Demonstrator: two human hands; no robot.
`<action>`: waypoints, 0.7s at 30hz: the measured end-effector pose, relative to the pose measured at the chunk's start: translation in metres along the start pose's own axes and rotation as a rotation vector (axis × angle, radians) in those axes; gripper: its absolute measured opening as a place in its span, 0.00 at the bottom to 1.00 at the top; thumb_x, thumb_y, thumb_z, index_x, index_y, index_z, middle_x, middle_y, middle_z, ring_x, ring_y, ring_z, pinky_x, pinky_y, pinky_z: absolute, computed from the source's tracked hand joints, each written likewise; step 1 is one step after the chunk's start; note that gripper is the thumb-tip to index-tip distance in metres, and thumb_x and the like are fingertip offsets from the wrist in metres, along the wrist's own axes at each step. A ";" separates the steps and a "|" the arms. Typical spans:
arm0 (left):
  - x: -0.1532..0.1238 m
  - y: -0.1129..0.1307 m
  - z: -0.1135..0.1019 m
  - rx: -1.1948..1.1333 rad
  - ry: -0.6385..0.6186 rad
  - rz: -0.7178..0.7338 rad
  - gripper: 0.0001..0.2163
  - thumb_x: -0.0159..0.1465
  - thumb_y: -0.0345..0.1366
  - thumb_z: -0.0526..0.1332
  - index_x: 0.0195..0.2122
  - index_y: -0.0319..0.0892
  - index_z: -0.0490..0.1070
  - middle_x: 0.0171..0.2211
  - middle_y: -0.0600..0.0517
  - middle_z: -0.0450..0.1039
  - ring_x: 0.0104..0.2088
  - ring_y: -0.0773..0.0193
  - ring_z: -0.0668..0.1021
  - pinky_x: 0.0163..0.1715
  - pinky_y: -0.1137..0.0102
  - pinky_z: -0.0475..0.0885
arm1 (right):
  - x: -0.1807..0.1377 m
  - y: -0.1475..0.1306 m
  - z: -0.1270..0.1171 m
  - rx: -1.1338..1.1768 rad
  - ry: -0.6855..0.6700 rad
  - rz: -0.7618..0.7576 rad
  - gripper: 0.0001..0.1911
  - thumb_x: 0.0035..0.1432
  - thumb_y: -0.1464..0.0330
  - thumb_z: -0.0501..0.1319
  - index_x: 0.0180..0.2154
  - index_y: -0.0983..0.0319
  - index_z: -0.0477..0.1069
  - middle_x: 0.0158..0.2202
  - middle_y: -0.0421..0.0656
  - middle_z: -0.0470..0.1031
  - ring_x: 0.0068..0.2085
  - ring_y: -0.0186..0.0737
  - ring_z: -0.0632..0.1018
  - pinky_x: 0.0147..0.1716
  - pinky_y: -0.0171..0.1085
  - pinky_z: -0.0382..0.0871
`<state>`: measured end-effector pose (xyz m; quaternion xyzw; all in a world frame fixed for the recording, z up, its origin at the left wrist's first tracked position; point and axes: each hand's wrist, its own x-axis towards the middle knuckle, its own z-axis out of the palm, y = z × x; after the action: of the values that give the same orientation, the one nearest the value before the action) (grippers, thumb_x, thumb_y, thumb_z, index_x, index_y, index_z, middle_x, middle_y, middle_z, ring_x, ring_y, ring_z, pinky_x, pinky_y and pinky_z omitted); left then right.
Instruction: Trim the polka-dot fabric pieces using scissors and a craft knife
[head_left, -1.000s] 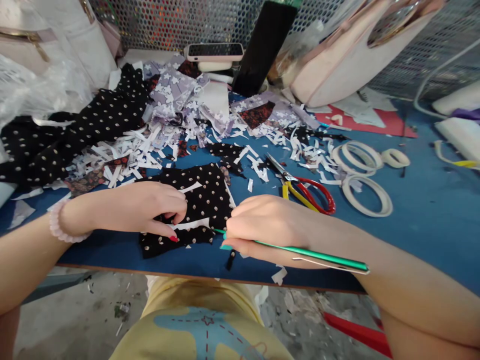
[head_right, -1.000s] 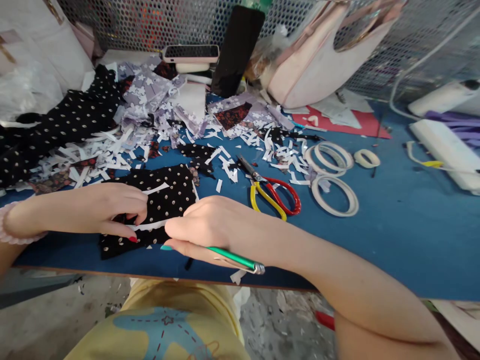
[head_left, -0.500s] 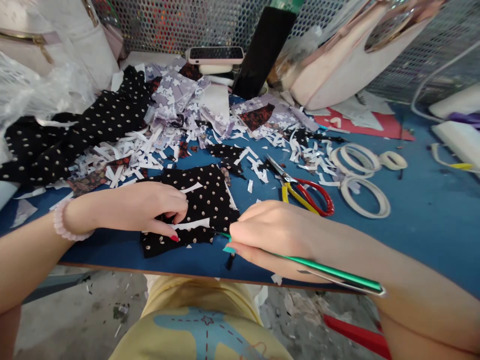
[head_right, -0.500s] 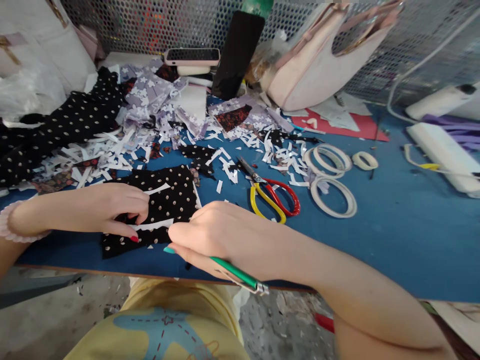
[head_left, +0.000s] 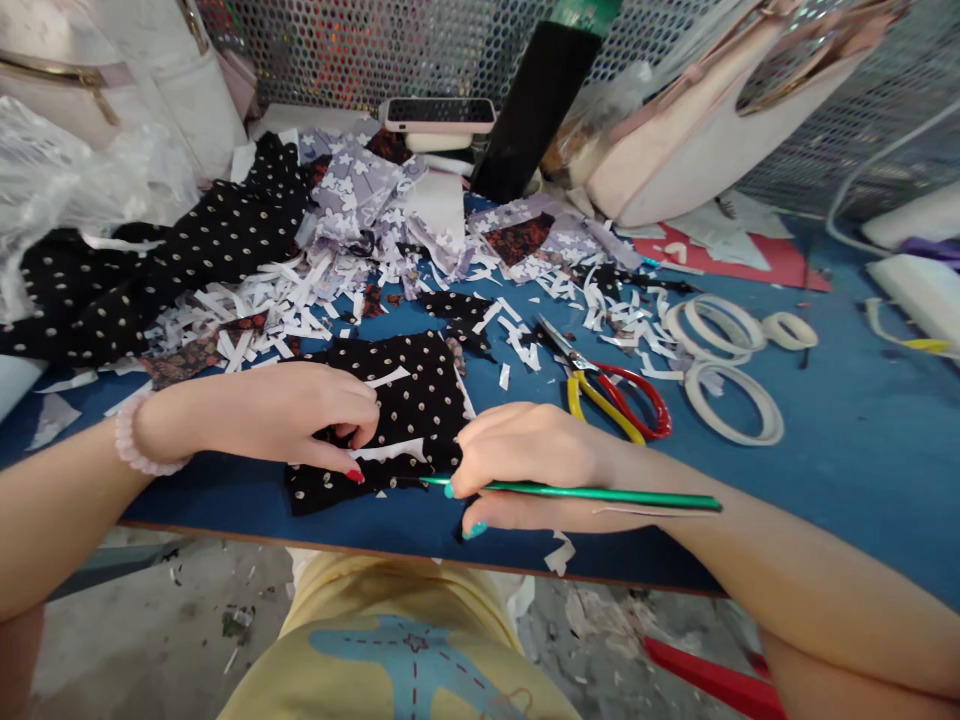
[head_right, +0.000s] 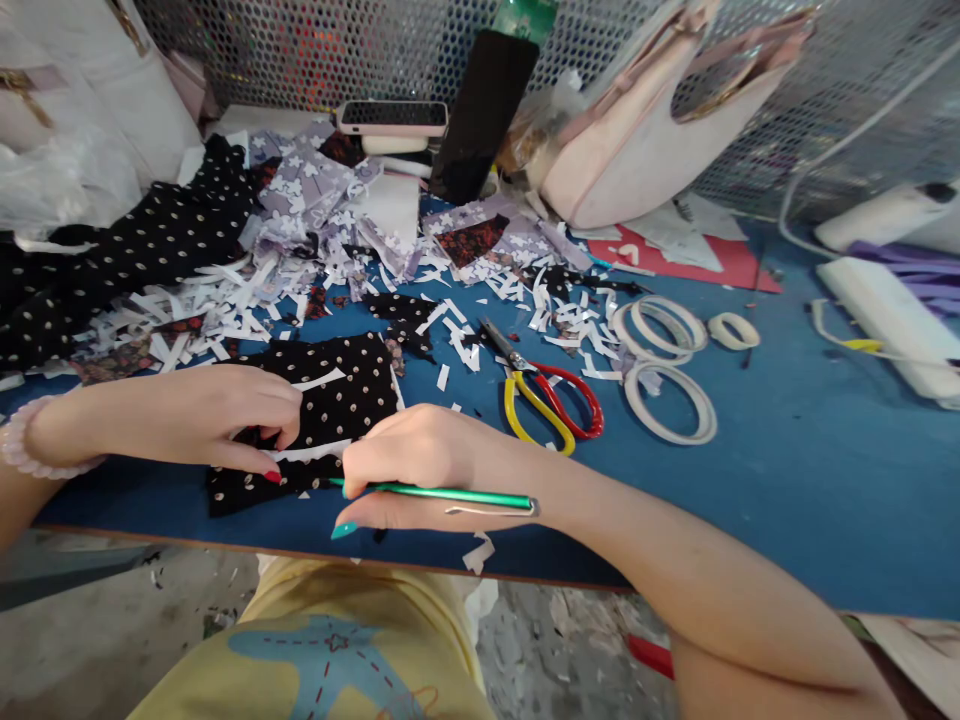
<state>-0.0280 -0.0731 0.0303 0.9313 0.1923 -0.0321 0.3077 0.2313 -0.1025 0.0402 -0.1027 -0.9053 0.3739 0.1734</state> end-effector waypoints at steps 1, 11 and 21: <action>-0.001 0.000 0.000 0.006 0.008 0.005 0.07 0.66 0.38 0.62 0.32 0.43 0.68 0.29 0.55 0.68 0.31 0.66 0.70 0.33 0.72 0.63 | 0.000 0.002 0.002 -0.002 0.034 0.004 0.17 0.72 0.63 0.48 0.32 0.62 0.66 0.24 0.39 0.70 0.27 0.31 0.69 0.29 0.32 0.61; -0.005 -0.025 0.007 0.237 0.136 0.040 0.32 0.63 0.49 0.64 0.66 0.50 0.57 0.69 0.42 0.51 0.68 0.45 0.54 0.65 0.50 0.50 | -0.012 0.005 -0.004 -0.194 0.245 0.082 0.20 0.73 0.61 0.42 0.37 0.60 0.68 0.27 0.41 0.73 0.29 0.33 0.74 0.31 0.32 0.65; -0.004 -0.016 0.014 0.414 0.291 -0.135 0.34 0.65 0.53 0.59 0.67 0.44 0.55 0.68 0.38 0.51 0.68 0.41 0.55 0.65 0.44 0.50 | -0.011 0.041 -0.016 -0.311 0.255 0.320 0.11 0.65 0.62 0.58 0.47 0.59 0.63 0.50 0.50 0.72 0.50 0.45 0.74 0.45 0.43 0.70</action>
<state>-0.0368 -0.0711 0.0111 0.9543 0.2856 0.0431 0.0766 0.2497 -0.0668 0.0185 -0.3162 -0.8950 0.2372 0.2069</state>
